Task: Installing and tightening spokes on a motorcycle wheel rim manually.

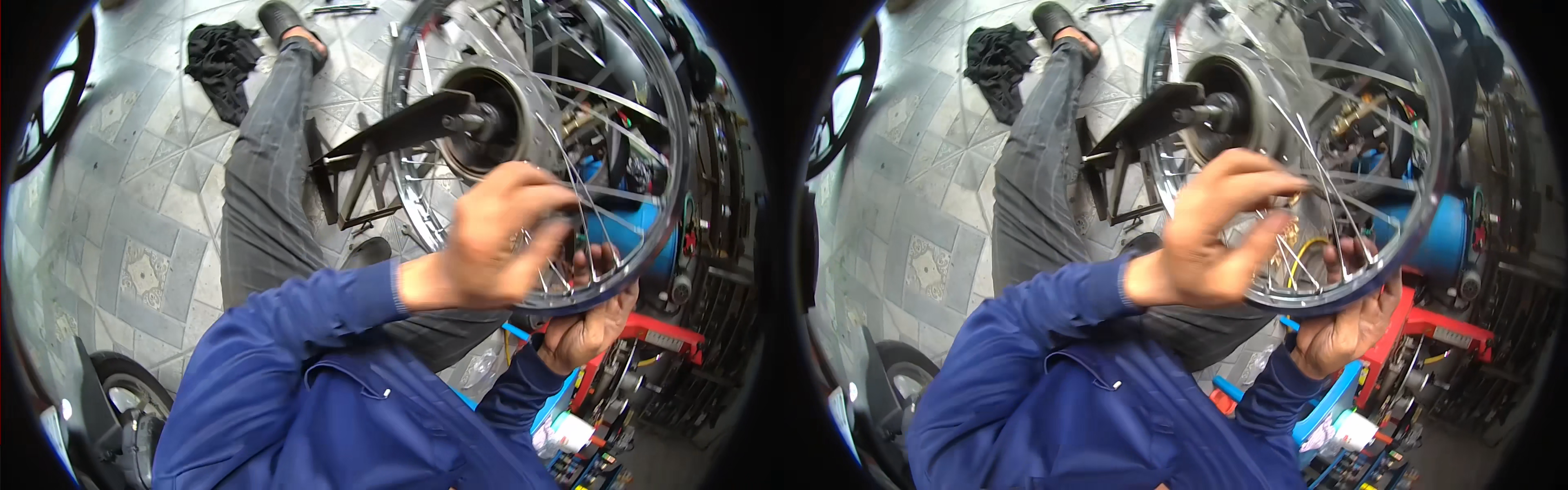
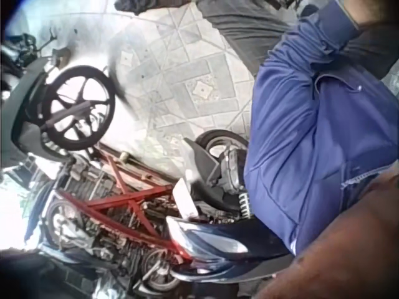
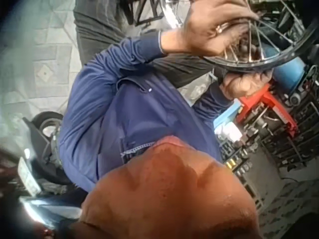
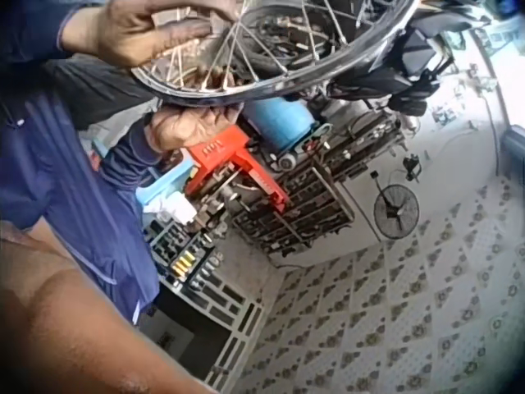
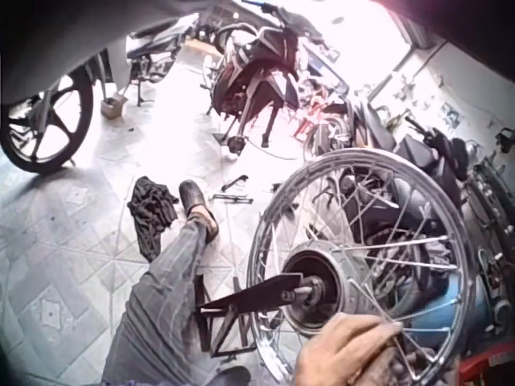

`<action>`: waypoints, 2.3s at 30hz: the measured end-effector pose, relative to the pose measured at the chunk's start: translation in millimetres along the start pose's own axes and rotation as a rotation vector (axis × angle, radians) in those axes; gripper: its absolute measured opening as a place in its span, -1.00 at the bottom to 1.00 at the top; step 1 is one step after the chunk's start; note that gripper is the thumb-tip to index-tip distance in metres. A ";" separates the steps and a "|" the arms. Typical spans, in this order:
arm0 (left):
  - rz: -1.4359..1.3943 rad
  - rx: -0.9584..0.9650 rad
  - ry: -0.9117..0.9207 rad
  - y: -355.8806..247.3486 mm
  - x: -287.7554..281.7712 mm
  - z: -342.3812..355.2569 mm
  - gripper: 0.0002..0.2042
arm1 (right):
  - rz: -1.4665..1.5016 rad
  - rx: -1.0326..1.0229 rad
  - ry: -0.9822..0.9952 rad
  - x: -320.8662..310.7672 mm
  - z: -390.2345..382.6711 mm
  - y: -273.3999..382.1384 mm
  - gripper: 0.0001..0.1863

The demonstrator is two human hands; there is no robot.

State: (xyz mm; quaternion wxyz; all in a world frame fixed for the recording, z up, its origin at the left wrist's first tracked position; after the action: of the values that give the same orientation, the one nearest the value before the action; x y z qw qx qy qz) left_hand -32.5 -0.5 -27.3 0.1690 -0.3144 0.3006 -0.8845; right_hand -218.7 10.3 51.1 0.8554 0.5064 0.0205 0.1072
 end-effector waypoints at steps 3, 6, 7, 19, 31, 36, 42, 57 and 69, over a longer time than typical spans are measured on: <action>0.097 -0.248 0.221 5.6 -32.1 -38.0 -0.75 | -0.048 0.003 -0.005 9.1 12.9 -2.6 -0.46; 0.051 -0.335 0.415 -6.4 -25.6 -45.1 -0.75 | -0.019 -0.014 -0.006 13.9 18.2 -7.4 -0.50; 0.012 -0.314 0.452 -11.1 -18.9 -42.6 -0.74 | -0.039 -0.012 -0.017 14.3 14.8 -6.0 -0.51; -0.619 -0.900 0.702 -26.6 29.7 -1.1 -0.83 | 0.040 0.027 0.020 -6.2 -18.3 -12.2 -0.66; -0.459 -0.751 0.687 -16.6 36.4 -15.1 -0.81 | 0.042 0.033 -0.109 -8.9 -26.2 -22.9 -0.66; -0.362 -0.794 0.764 -17.6 37.7 -5.2 -0.83 | 0.004 0.030 -0.129 1.7 -24.2 -21.2 -0.65; -0.675 -0.921 0.665 -20.1 34.7 -9.4 -0.76 | 0.005 0.019 -0.096 2.3 -24.0 -21.7 -0.67; -0.351 -0.750 0.713 -16.3 40.6 -8.6 -0.77 | 0.005 0.019 -0.101 -9.9 -25.1 -25.4 -0.67; -0.470 -0.852 0.756 -12.8 37.1 -5.3 -0.82 | 0.025 0.028 -0.135 3.0 -25.8 -25.1 -0.67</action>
State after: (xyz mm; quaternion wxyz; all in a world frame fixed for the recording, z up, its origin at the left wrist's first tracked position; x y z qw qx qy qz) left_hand -65.0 -6.6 -5.6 -0.2893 -0.0768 0.5893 -0.7505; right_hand -215.5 21.4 16.9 0.8462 0.5247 -0.0420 0.0831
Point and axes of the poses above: each hand's wrist, its own z-axis towards the middle knuckle, its own x-axis out of the palm, y = z × x, the point moved 1 cm from there along z, towards the middle knuckle, and after that the axes turned 10 degrees about z, right-handed, at the moved point
